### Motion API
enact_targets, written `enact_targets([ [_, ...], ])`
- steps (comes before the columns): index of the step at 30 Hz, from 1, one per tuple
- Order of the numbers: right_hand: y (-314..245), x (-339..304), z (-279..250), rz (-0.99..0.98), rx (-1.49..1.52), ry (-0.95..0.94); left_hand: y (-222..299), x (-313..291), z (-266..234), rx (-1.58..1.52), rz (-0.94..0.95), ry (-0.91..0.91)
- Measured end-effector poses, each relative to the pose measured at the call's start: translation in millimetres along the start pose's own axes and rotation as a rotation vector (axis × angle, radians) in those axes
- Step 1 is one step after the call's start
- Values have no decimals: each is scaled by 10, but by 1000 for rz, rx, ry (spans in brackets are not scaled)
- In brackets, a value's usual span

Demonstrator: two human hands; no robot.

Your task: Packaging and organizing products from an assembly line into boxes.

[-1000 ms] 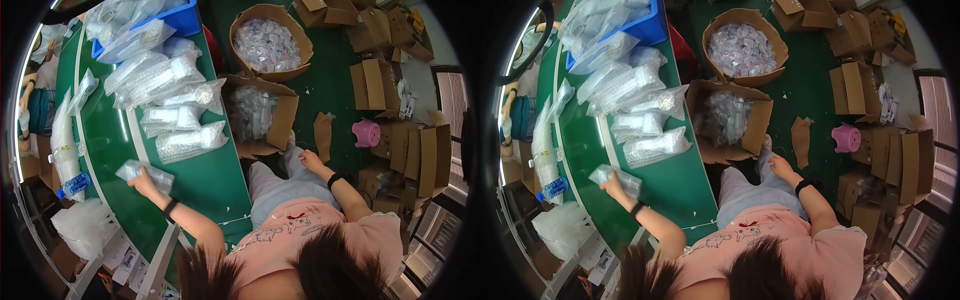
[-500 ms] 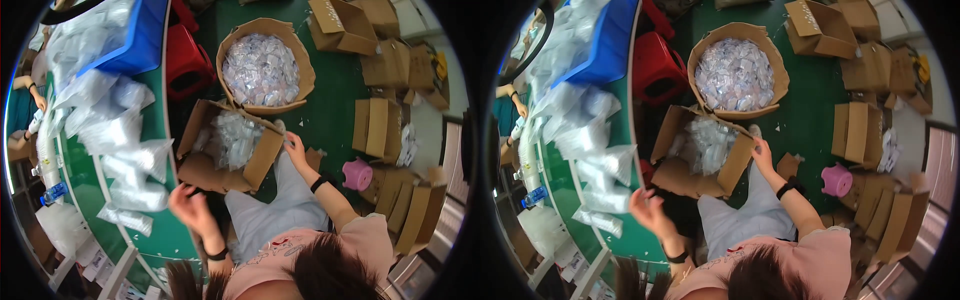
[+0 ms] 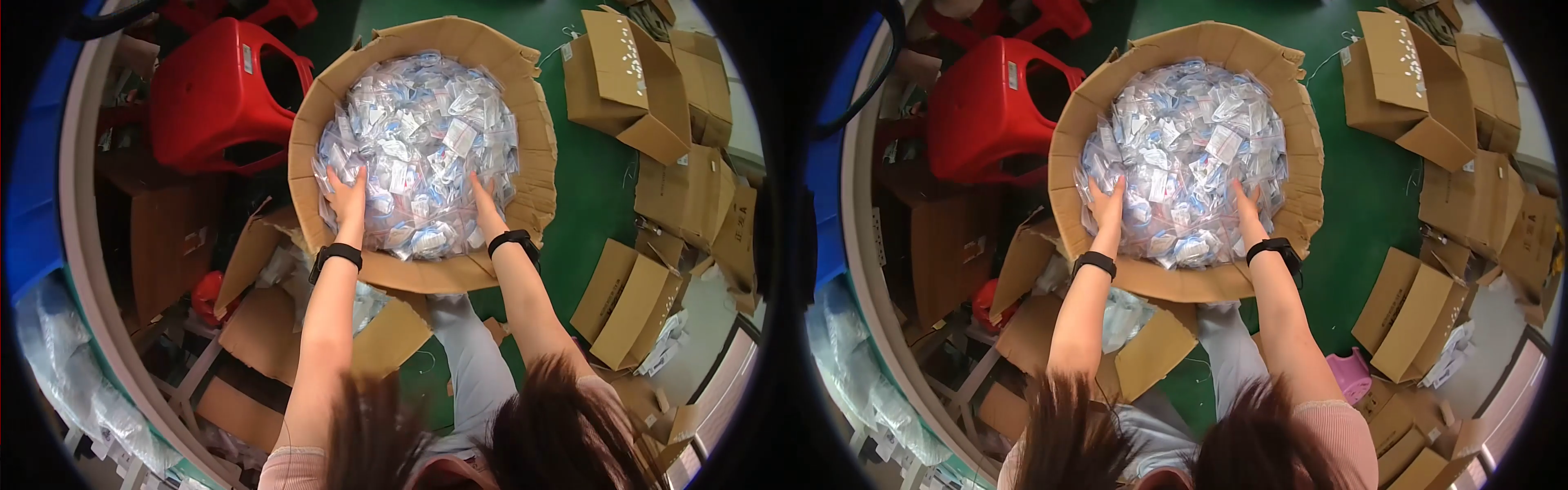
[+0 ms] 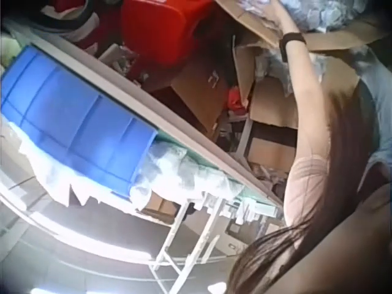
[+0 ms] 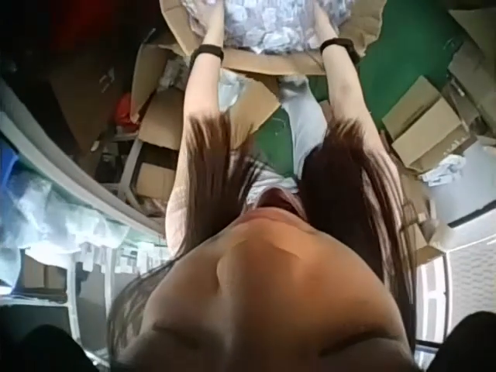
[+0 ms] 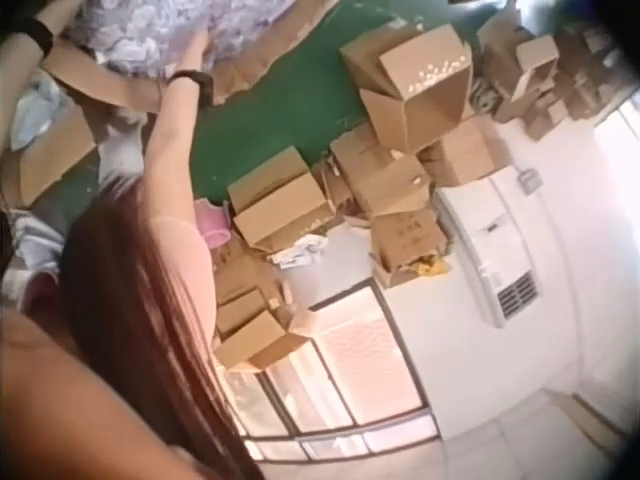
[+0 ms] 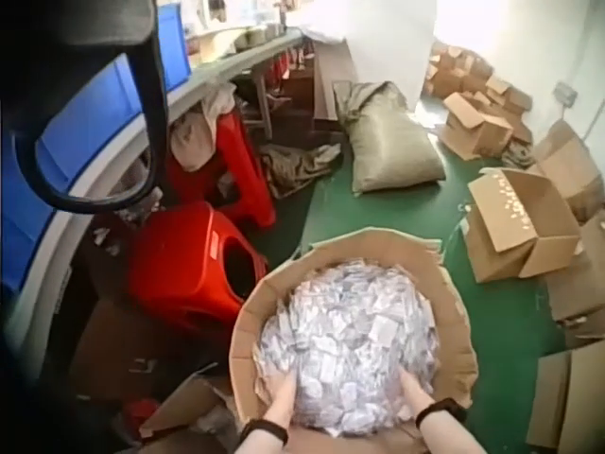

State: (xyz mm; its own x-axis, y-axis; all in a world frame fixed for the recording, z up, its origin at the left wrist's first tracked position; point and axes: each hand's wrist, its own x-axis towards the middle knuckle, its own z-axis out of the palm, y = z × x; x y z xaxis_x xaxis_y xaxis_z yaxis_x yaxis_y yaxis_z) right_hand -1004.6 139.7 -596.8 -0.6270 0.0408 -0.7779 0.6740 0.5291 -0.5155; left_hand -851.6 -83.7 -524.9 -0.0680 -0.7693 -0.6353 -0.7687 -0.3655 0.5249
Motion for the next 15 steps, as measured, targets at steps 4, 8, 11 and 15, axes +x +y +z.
enact_targets([
  [4, 2, 104, 134, 50, 86, -29, -93, 315, 129, 44, 214, 6],
  [8, -120, -149, 490, 83, 84, 120, -161, 480, 115, -234, 193, -177],
  [11, -186, -350, 726, 61, 146, 137, -210, 331, 253, -617, 137, -411],
  [15, -149, -438, 833, 25, 113, 169, -183, -34, 524, -544, 128, -397],
])
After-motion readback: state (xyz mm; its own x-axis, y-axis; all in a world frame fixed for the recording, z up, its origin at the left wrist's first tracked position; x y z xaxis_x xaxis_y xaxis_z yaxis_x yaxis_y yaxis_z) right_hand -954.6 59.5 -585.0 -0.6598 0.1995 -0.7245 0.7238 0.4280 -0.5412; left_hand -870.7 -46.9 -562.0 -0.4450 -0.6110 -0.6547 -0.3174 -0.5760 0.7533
